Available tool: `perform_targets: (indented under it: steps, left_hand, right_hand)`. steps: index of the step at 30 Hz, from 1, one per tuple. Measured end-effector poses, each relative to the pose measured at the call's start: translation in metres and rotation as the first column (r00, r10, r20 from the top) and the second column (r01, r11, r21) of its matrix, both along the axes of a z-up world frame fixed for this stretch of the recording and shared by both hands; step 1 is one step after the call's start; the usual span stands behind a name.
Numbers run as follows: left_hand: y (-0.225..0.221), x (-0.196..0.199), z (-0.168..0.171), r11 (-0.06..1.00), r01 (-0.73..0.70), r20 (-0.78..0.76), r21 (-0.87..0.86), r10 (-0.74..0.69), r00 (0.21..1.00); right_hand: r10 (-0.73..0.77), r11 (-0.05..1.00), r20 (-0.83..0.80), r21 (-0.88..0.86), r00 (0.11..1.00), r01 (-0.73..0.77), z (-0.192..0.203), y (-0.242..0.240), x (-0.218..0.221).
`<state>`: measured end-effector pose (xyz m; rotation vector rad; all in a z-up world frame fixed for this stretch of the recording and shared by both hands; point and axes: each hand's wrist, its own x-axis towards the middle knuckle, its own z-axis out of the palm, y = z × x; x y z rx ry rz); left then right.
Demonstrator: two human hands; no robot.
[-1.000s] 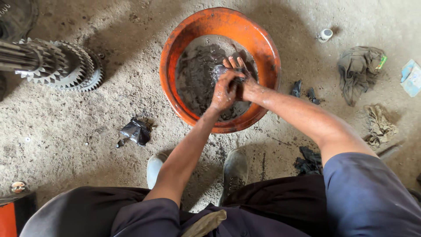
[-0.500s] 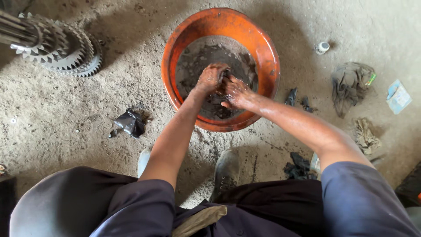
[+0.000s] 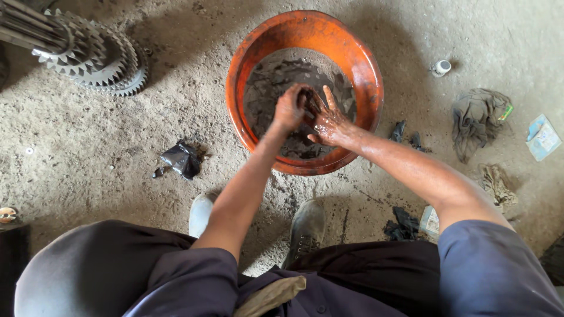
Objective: The person squats and washes their hands in an orange basin filled with dark liquid, rubbing the hands together and wringing out a dark cloth repeatedly. The person then lifts the basin and moves it to the side.
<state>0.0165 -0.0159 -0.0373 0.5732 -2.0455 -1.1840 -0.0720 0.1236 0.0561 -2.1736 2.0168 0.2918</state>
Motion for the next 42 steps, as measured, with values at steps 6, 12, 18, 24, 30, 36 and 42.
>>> perform_targets:
  steps: [6,12,18,24,30,36,42]
  left_hand:
    - [0.025,0.009,0.022,0.991,0.064,0.088,0.113,-0.074,0.993]
    - [0.025,0.022,0.046,0.979,0.115,-0.007,0.170,-0.116,0.993]
    - [0.035,0.024,0.068,0.961,0.241,-0.140,0.132,-0.223,0.965]
    - [0.053,0.018,0.086,0.868,0.410,-0.151,0.282,-0.381,0.912]
    - [0.046,0.013,0.084,0.719,0.611,-0.328,0.332,-0.519,0.789]
    - [0.041,0.008,0.073,0.619,0.662,-0.434,0.422,-0.503,0.747]
    - [0.033,0.010,0.058,0.499,0.670,-0.475,0.550,-0.473,0.742]
  right_hand:
    - [-0.028,0.999,-0.125,-0.021,0.992,0.025,-0.005,-0.001,-0.001]
    - [-0.063,0.989,-0.154,0.120,0.986,0.082,-0.007,-0.003,-0.008]
    - [-0.109,0.967,-0.209,0.203,0.972,0.152,0.003,-0.016,-0.008]
    - [-0.060,0.980,-0.246,0.169,0.967,0.103,-0.002,-0.008,-0.017]
    - [-0.251,0.948,0.102,0.227,0.963,0.223,-0.057,-0.001,-0.053]
    - [-0.676,0.736,0.626,0.552,0.389,0.393,-0.122,0.016,-0.089]
    - [-0.686,0.620,0.690,0.720,-0.228,0.313,-0.136,0.027,-0.096]
